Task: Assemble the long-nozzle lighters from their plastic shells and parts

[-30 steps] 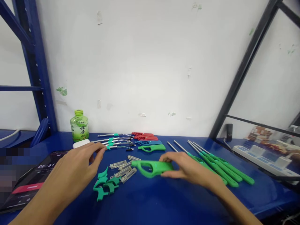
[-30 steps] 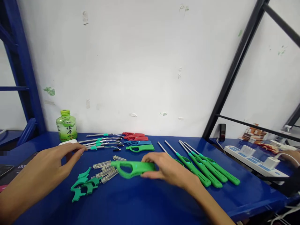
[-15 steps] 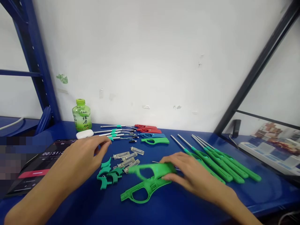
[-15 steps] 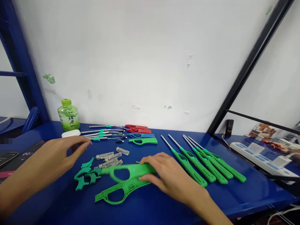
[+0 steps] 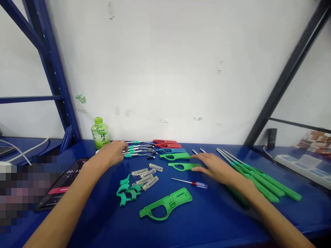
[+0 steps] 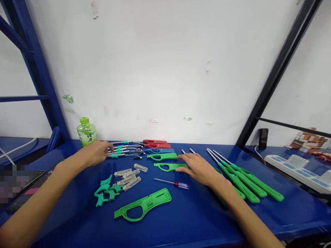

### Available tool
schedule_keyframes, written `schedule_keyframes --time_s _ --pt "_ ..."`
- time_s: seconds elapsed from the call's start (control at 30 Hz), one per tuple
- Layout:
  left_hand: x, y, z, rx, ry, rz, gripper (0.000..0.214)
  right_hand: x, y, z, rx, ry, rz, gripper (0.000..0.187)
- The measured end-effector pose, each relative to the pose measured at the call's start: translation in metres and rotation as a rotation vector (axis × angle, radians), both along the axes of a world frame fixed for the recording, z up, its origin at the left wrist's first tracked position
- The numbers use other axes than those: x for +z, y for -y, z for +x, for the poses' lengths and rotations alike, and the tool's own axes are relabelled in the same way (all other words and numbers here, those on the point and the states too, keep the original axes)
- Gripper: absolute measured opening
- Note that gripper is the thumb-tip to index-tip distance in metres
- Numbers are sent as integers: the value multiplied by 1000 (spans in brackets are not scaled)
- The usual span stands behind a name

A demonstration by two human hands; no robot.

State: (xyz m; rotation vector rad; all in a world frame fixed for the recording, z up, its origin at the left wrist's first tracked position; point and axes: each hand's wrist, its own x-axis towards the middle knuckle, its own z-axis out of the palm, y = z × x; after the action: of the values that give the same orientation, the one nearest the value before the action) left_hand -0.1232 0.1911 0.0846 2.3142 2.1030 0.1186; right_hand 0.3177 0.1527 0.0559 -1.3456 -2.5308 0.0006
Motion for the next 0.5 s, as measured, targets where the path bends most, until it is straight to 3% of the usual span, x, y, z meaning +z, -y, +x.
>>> schedule_keyframes --time_s 0.17,0.27,0.5 --pt "-12 -6 1 -76 -42 -42 42 6 58 -28 108 -107 -21 44" --pt "-19 -7 -1 -100 -59 -13 42 -1 87 -55 266 -153 -111 39" --pt "-18 -6 -4 -128 -73 49 41 -28 102 -83 310 -176 -140 33"
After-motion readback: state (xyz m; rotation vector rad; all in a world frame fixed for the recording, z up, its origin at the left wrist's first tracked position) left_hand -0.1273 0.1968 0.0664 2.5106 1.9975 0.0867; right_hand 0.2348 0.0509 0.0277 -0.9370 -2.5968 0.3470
